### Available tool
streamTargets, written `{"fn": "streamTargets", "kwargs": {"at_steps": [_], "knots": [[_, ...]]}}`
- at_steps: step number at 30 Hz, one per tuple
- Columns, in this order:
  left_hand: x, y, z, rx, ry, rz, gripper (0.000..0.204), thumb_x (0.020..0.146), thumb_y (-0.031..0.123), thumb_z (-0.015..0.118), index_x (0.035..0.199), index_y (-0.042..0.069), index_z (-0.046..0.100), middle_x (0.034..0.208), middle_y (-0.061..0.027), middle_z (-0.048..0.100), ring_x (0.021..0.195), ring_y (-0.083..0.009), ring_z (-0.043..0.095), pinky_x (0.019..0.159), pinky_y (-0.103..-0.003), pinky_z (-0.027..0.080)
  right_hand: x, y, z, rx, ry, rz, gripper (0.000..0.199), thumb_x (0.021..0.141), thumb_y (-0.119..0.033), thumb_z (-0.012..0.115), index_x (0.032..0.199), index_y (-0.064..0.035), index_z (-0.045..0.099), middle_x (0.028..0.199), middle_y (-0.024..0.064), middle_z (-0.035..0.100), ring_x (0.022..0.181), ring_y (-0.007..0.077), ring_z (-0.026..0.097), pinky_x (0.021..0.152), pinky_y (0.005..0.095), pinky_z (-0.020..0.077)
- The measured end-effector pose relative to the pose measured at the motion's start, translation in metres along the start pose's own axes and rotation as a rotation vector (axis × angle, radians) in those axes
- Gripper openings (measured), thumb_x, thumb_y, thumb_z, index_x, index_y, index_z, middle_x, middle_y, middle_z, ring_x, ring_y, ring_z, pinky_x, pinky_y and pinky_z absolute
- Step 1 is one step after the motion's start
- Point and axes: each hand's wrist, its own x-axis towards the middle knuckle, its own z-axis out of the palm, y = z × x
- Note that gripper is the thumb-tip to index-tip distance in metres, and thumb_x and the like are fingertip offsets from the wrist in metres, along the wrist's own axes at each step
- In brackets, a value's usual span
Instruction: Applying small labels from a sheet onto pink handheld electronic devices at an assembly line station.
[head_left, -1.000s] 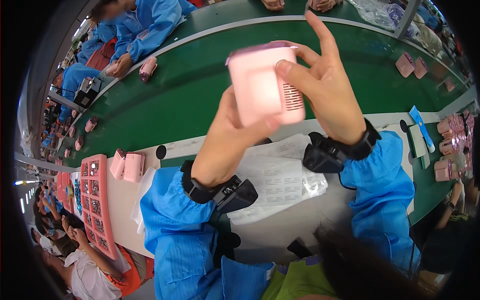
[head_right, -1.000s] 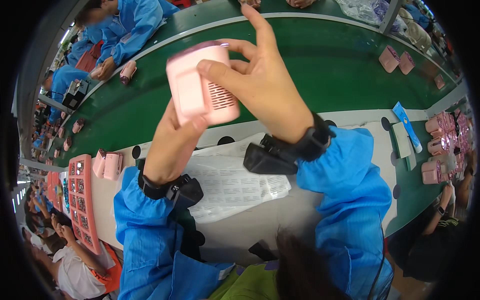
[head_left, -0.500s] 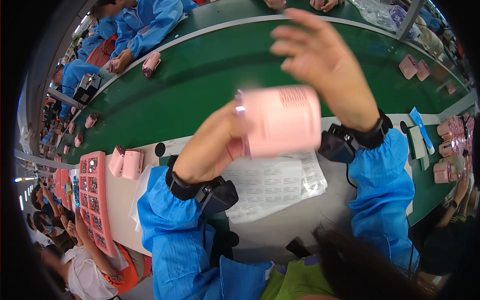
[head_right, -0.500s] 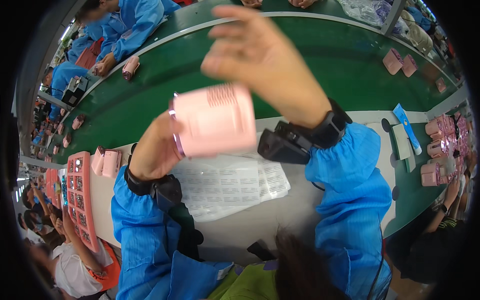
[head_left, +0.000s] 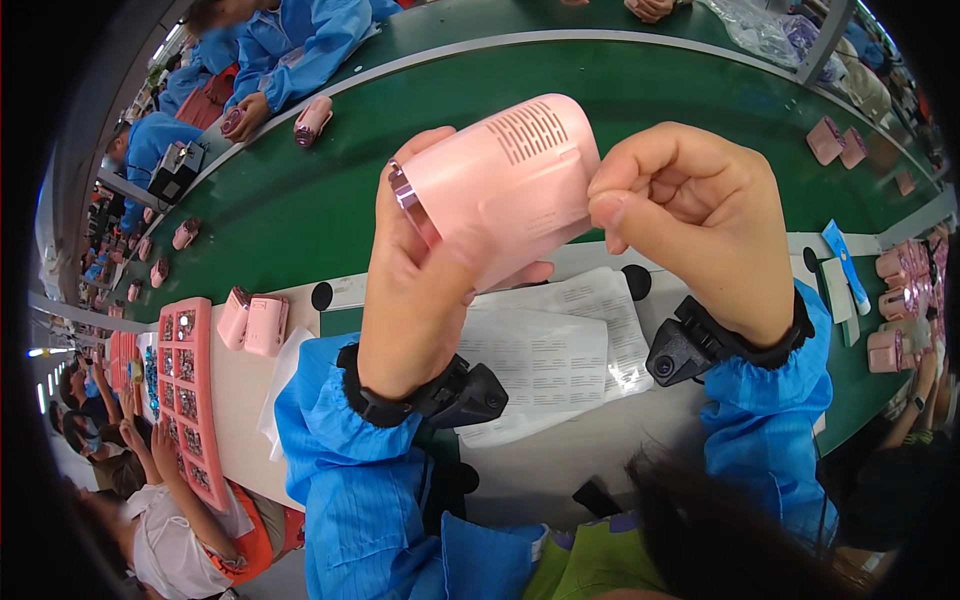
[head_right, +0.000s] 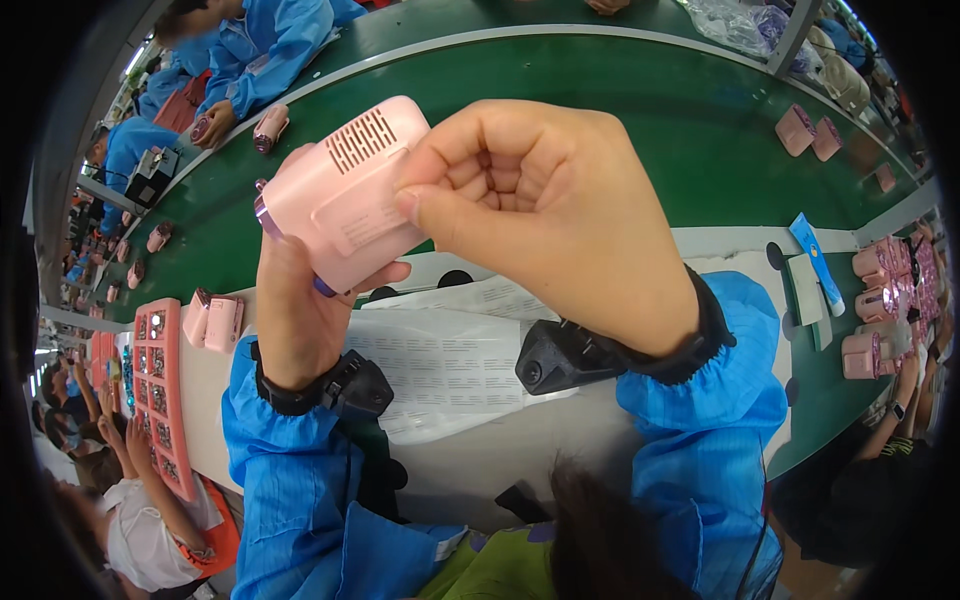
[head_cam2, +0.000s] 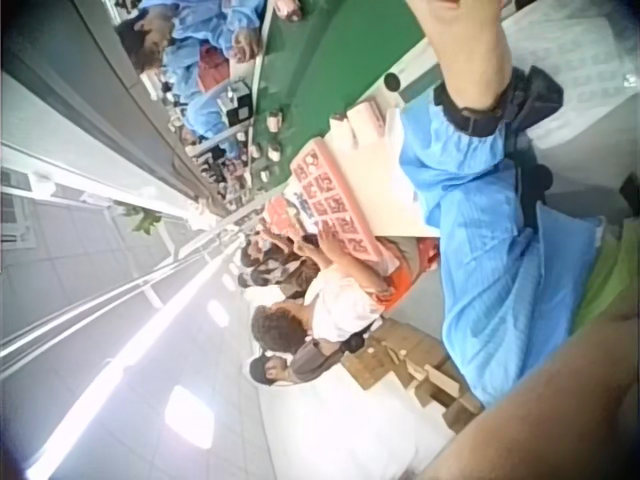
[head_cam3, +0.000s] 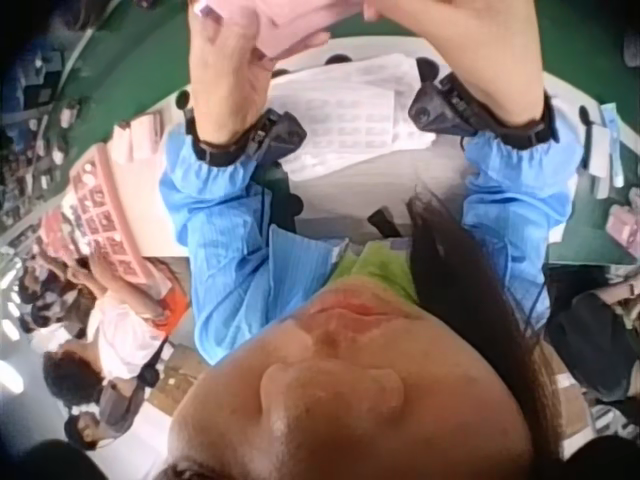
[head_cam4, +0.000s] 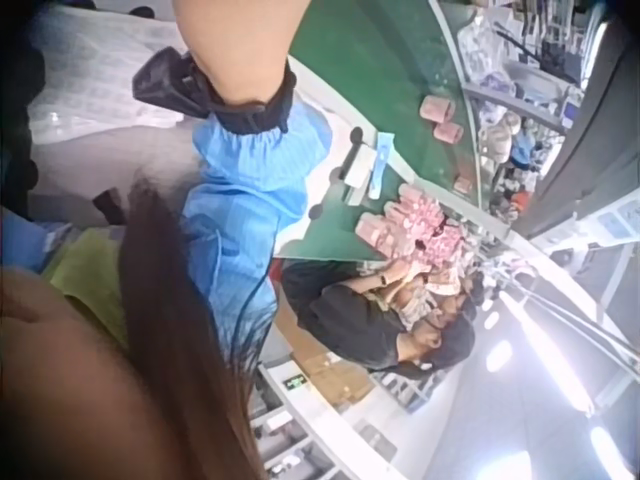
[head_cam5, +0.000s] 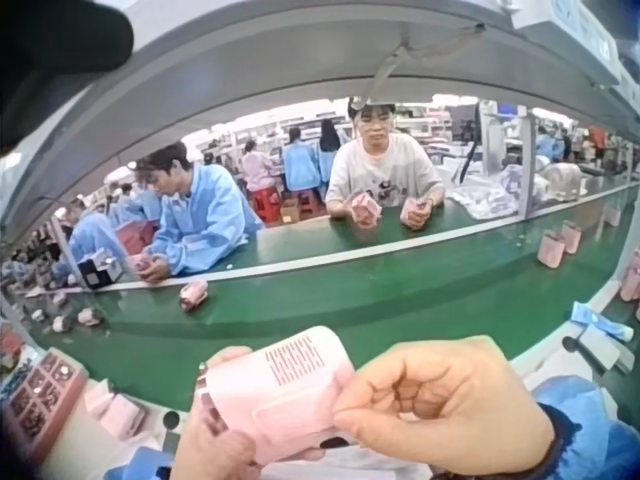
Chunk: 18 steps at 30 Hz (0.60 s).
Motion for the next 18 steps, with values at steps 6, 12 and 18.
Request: {"fn": "streamTargets", "kwargs": {"at_steps": [6, 12, 18], "knots": [[-0.0030, 0.0050, 0.0085, 0.145, 0.037, 0.034, 0.066, 0.067, -0.003, 0.062, 0.121, 0.006, 0.024, 0.113, -0.0126, 0.045, 0.096, -0.0251, 0.054, 0.069, -0.034, 0.053, -0.0013, -0.0006, 0.0035, -0.060, 0.038, -0.049, 0.010, 0.074, 0.003, 0.059, 0.083, 0.0033, 0.056, 0.076, 0.0054, 0.057, 0.063, 0.0066, 0.053, 0.056, 0.0161, 0.0423], [-0.0033, 0.0043, 0.0099, 0.164, 0.044, 0.038, 0.066, 0.067, -0.004, 0.062, 0.120, 0.006, 0.024, 0.113, -0.0132, 0.045, 0.096, -0.0239, 0.054, 0.067, -0.033, 0.053, -0.0027, -0.0014, 0.0016, -0.192, 0.021, -0.096, 0.008, 0.074, 0.003, 0.059, 0.082, 0.0038, 0.056, 0.075, 0.0054, 0.058, 0.063, 0.0066, 0.053, 0.056, 0.0164, 0.0426], [-0.0023, 0.0024, 0.0098, 0.177, 0.024, 0.056, 0.063, 0.070, -0.002, 0.062, 0.120, 0.006, 0.024, 0.112, -0.0130, 0.045, 0.095, -0.0236, 0.054, 0.067, -0.032, 0.053, -0.0033, -0.0006, 0.0025, -0.213, 0.045, -0.123, 0.008, 0.074, 0.003, 0.060, 0.081, 0.0041, 0.056, 0.075, 0.0056, 0.058, 0.062, 0.0065, 0.053, 0.055, 0.0161, 0.0426]]}}
